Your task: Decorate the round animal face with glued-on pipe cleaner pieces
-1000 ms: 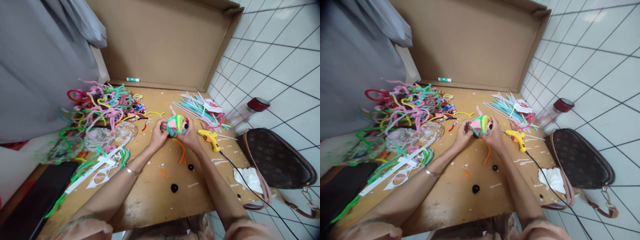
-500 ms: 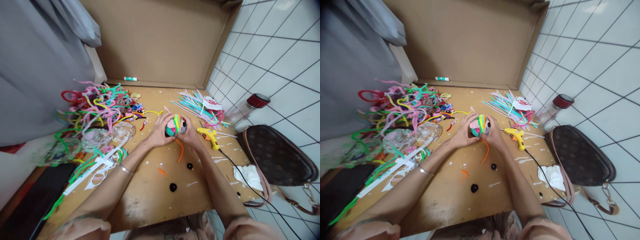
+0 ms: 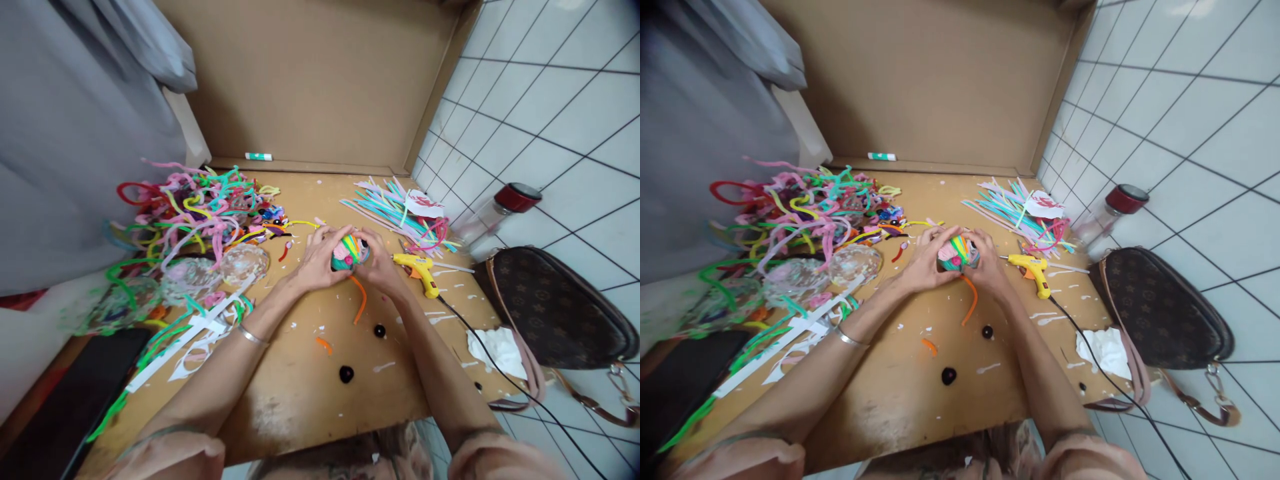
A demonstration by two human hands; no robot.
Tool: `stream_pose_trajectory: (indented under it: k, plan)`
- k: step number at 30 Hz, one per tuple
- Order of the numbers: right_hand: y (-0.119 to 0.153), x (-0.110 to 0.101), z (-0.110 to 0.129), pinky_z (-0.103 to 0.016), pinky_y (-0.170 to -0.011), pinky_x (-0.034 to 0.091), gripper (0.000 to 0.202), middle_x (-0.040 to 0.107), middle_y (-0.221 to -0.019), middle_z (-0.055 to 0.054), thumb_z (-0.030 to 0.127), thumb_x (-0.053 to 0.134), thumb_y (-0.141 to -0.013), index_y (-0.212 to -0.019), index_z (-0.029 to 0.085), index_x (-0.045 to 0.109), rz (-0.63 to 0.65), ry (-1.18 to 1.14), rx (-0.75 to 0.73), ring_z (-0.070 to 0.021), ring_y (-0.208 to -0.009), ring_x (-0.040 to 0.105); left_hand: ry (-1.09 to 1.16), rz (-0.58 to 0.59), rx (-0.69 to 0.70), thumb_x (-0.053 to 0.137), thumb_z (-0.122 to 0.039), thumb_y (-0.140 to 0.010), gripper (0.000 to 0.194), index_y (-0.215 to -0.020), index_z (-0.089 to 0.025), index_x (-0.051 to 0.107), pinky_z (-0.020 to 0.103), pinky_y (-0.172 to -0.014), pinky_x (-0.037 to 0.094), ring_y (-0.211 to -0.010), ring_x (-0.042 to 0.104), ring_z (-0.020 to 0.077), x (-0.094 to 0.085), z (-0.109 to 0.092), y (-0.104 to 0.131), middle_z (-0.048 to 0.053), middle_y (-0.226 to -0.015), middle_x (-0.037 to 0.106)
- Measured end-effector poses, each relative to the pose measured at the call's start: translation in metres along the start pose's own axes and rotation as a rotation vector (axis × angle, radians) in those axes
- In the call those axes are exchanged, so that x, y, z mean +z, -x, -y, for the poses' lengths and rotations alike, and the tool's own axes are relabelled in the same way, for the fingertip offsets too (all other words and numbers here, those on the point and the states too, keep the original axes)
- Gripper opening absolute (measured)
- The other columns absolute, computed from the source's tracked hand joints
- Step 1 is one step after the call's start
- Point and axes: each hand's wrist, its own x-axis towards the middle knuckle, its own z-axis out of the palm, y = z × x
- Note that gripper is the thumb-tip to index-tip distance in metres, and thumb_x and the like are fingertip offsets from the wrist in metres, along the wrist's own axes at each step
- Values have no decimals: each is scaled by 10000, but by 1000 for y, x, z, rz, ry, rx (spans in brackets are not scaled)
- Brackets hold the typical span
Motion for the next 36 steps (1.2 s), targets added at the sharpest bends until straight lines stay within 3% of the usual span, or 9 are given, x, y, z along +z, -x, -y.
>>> stream_pose_trajectory:
  k: [7, 11, 14, 19, 23, 27, 32, 36]
  plan:
    - [6, -5, 12, -515, -1068, 447, 421, 580, -1355, -144, 300, 650, -797, -1208, 222, 606, -83, 124, -49, -293, -1313, 514, 24, -46, 21, 767, -414, -722, 784, -1430, -224, 489, 475, -1102, 343, -1271, 456, 331, 1, -2, 0, 125, -1390, 572]
    - [26, -23, 16, -457, -974, 462, 199, 676, -1141, -124, 275, 539, -894, -1043, 212, 654, -229, 391, -16, -274, -1109, 604, 35, -77, 73, 784, -425, -737, 630, -1305, -251, 574, 506, -1129, 325, -1279, 498, 311, 0, 1, -2, 99, -1381, 618]
    - [45, -44, 12, -428, -865, 450, 231, 685, -988, -149, 317, 486, -928, -983, 171, 657, -292, 697, 200, -291, -958, 604, 29, -124, 70, 788, -435, -748, 551, -1228, -249, 592, 527, -1126, 341, -1286, 519, 298, 2, 4, -3, 93, -1353, 643]
    - [65, -64, 7, -392, -771, 432, 475, 670, -1034, -239, 494, 502, -927, -1075, 62, 635, -73, 1036, 639, -343, -949, 626, 23, -196, 82, 828, -416, -714, 559, -1188, -252, 581, 538, -1113, 370, -1260, 556, 291, 8, 4, -1, 93, -1317, 661]
    - [62, -64, 6, -381, -782, 455, 584, 669, -1119, -265, 553, 509, -922, -1147, 23, 607, 49, 1017, 837, -356, -1022, 659, 2, -223, 81, 821, -431, -719, 564, -1189, -249, 569, 544, -1102, 383, -1262, 554, 295, 10, 5, 0, 98, -1312, 658]
    - [54, -65, -3, -366, -788, 470, 583, 690, -1124, -245, 578, 553, -878, -1135, 60, 627, 3, 898, 942, -343, -1048, 671, -7, -227, 80, 815, -420, -726, 559, -1193, -247, 562, 544, -1093, 392, -1243, 557, 293, 10, 7, 2, 98, -1309, 655]
    - [57, -71, -16, -362, -723, 464, 485, 724, -1011, -198, 562, 604, -784, -1016, 139, 658, -175, 695, 981, -329, -940, 681, 8, -252, 51, 826, -342, -703, 584, -1207, -244, 546, 529, -1079, 412, -1248, 539, 291, 12, 7, 3, 94, -1314, 649]
    - [59, -73, -5, -346, -642, 441, 485, 698, -839, -126, 539, 660, -685, -977, 155, 611, -427, 551, 926, -292, -786, 642, 19, -248, 41, 816, -359, -708, 583, -1208, -240, 541, 518, -1085, 410, -1237, 553, 281, 13, 6, 2, 91, -1314, 649]
